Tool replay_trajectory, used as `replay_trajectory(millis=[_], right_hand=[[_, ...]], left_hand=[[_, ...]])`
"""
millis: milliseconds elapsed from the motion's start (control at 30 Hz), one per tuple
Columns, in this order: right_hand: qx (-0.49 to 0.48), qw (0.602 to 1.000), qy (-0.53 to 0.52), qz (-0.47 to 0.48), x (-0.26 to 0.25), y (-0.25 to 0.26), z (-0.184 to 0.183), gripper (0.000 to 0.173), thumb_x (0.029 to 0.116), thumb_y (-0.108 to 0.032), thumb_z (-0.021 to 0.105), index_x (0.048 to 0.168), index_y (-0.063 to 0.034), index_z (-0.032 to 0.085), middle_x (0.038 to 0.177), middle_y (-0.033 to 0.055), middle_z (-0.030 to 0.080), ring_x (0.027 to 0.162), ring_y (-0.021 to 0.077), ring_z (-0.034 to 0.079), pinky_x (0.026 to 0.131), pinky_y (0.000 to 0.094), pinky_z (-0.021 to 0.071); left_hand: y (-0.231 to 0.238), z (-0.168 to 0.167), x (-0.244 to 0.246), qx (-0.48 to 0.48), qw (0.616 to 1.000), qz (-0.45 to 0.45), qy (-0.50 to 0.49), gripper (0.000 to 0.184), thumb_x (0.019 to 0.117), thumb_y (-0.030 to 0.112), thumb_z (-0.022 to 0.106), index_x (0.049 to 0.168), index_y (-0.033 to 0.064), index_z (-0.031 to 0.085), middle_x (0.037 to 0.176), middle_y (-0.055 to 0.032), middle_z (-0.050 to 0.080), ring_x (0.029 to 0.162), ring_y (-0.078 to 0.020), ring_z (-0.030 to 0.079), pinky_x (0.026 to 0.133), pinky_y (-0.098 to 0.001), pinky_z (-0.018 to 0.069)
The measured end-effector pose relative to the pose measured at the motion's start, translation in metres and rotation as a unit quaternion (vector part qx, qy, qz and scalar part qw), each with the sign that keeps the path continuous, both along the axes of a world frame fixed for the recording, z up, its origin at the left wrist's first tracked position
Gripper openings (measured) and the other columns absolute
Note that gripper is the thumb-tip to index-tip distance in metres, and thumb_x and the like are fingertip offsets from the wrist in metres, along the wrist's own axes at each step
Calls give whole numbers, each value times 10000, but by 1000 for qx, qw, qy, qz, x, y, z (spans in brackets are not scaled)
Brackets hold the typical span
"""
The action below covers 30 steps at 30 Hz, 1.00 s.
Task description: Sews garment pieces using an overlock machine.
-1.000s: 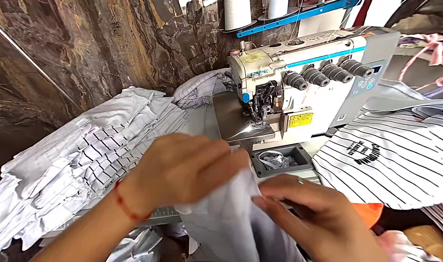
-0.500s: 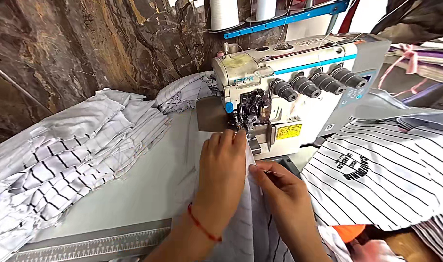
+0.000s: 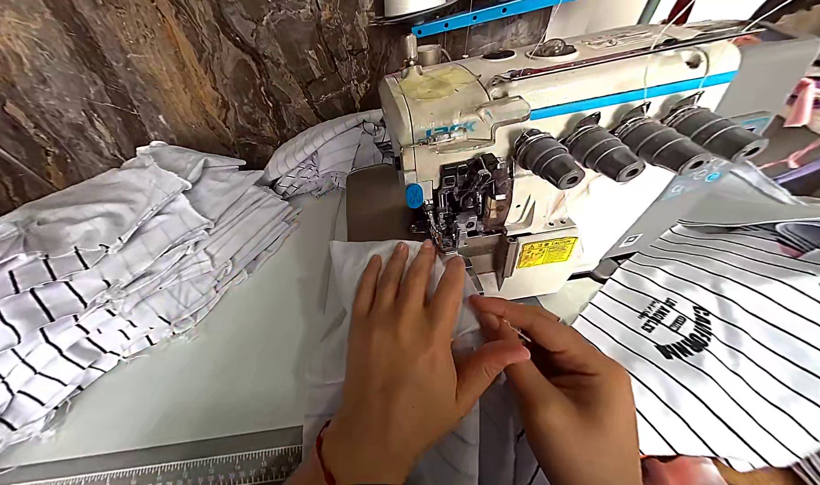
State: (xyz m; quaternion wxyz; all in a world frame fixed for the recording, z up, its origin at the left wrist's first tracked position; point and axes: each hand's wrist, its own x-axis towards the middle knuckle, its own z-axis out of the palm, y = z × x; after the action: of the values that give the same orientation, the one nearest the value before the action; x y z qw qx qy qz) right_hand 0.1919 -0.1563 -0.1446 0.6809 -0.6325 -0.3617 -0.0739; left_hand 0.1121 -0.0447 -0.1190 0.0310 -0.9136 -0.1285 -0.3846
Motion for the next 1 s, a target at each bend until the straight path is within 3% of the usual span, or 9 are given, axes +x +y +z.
replay_trajectory(millis=[233,567,667,767,833,867,900,967,1000], right_hand=[[-32,997,-62,-40,5,5,3,211,919,-140,609,945,-53,799,850,-1,731,733,-77,619,661,72,503],[-144,974,-151,-84,21,12,26,257,919,-197,570,944,-126,815,675,-66,635,548,-66,480,500,112,376],[-156,974,-150,-66,26,10,25,261,934,-215,570,986,-161,820,705,-80,657,559,-75,495,504,111,393],[-171,977,-124,7,34,-2,20,272,959,-268,583,1089,-176,804,807,-92,701,617,-87,538,545,101,439],[-161,982,-92,46,38,-8,15,278,958,-301,618,1137,-174,790,868,-95,727,672,-90,595,595,96,500],[-146,984,-81,54,39,-10,13,265,959,-287,626,1123,-161,791,863,-95,730,674,-93,603,600,93,508],[-131,987,-73,59,39,-11,13,241,961,-262,627,1090,-148,795,857,-94,734,673,-94,609,600,88,513],[-104,991,-62,59,36,-12,11,208,960,-225,631,1038,-125,796,844,-90,734,674,-96,618,605,84,521],[-89,993,-56,55,32,-10,10,192,959,-213,641,1026,-104,784,824,-87,728,666,-94,618,602,85,523]], left_hand=[[14,2,-2,-1,999,-38,-30,963,933,806,269,1260,-16,651,1314,-158,686,1297,-309,616,1087,-502,471],[51,22,7,-13,996,-86,23,880,925,744,393,1258,-27,655,1236,-141,716,1184,-282,684,980,-481,547],[71,30,-11,-156,983,-81,54,686,990,595,465,1371,33,566,1298,-107,663,1197,-251,638,970,-480,530],[64,-4,-64,-361,932,-29,2,769,979,546,551,1520,28,374,1399,-91,598,1261,-178,589,1026,-443,507],[39,-17,-94,-550,833,-49,-26,616,936,219,658,1458,-6,420,1258,-31,669,1113,-65,661,959,-311,565],[31,-12,-102,-616,785,-48,-49,460,900,35,580,1351,17,495,1120,36,711,990,-21,694,872,-264,595],[32,-2,-108,-622,780,-33,-65,390,883,-31,501,1260,36,574,1003,87,727,877,13,696,780,-230,600],[59,33,-112,-445,893,32,-50,293,897,16,491,1087,101,696,837,122,696,697,49,634,613,-180,539],[77,54,-109,-284,957,59,-31,234,909,56,522,1051,85,707,797,59,674,647,-11,603,566,-235,499]])
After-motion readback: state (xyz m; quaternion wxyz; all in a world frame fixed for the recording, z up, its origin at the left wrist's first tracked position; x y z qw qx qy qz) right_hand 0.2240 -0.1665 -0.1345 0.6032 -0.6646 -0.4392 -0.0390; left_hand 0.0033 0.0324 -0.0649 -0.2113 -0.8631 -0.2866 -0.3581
